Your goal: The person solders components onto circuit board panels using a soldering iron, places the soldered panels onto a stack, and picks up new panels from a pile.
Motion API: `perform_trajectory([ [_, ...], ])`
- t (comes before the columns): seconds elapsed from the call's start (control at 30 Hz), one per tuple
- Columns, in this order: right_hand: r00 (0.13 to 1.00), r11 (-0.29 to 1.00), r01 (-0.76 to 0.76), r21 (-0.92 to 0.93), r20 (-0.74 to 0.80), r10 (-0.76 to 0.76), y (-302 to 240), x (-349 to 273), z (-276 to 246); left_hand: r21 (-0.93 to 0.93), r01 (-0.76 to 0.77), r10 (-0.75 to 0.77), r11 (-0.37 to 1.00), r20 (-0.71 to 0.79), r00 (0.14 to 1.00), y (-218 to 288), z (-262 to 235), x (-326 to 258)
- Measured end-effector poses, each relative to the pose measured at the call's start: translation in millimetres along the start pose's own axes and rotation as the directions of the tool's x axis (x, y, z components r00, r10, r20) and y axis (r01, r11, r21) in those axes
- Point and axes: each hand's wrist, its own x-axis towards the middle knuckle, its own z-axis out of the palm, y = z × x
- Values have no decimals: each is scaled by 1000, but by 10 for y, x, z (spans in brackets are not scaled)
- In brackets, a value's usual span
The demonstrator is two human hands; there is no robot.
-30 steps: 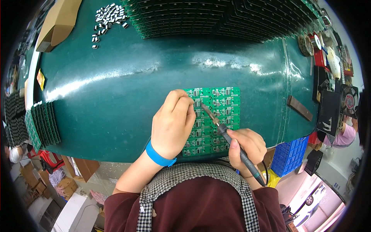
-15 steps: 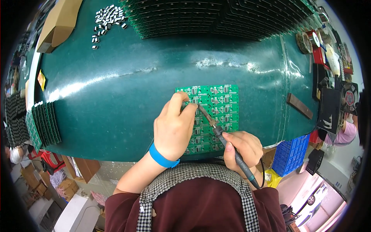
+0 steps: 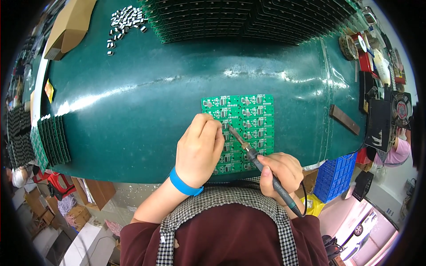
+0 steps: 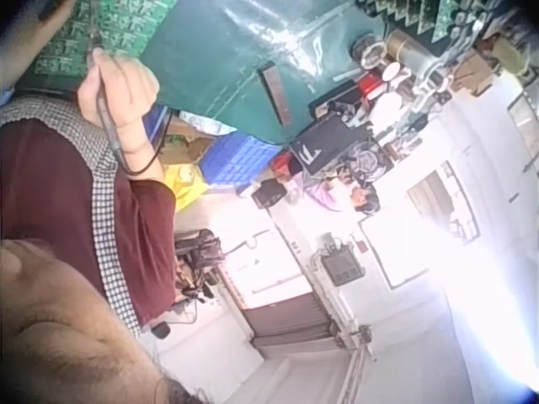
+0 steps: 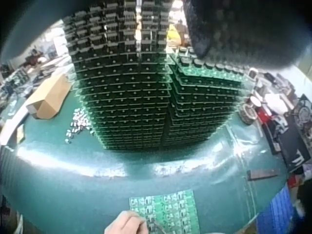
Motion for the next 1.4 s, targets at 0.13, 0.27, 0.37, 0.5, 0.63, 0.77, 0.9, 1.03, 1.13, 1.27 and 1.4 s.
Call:
perform_trajectory([
  [0.13, 999, 999, 35, -7, 11, -35, 14, -1, 7, 5, -7, 7, 1000, 5, 1000, 21, 7, -19],
  [0.27, 998, 998, 59, -17, 0, -59, 14, -28, 29, 53, 42, -44, 998, 29, 999, 48, 6, -42],
  [0.37, 998, 998, 58, -3, 1, -58, 11, -60, 24, 116, 41, -46, 992, 40, 998, 59, -36, -71],
  [0.5, 998, 998, 63, 10, -15, -63, 33, -86, -32, 11, 25, -25, 1000, -44, 999, 32, -39, -59],
  [0.63, 998, 999, 47, 19, -29, -47, 20, -47, -9, -9, 93, -94, 996, -14, 996, 58, -56, -44],
  [0.77, 1000, 1000, -28, 14, -9, 28, -9, -17, 22, -6, 30, -30, 1000, -49, 998, 20, 13, -52],
  [0.9, 1000, 1000, -6, 9, -3, 6, -16, -60, -8, 54, 4, -3, 999, -18, 1000, 46, -47, -76],
  [1.03, 999, 999, 40, -9, -18, -40, -14, -96, -51, -18, 43, -44, 999, -9, 999, 64, -73, -100],
  [1.13, 999, 999, 34, -1, -13, -34, -5, -86, -19, -30, 40, -40, 999, -6, 999, 45, -46, -102],
  [1.27, 999, 1000, 31, 1, -11, -31, -16, -82, 8, -13, 35, -35, 999, -3, 999, 37, -23, -102],
  [1.4, 1000, 1000, 28, 2, -10, -28, -37, -108, -58, 54, 1, -1, 999, -6, 1000, 36, -73, -125],
])
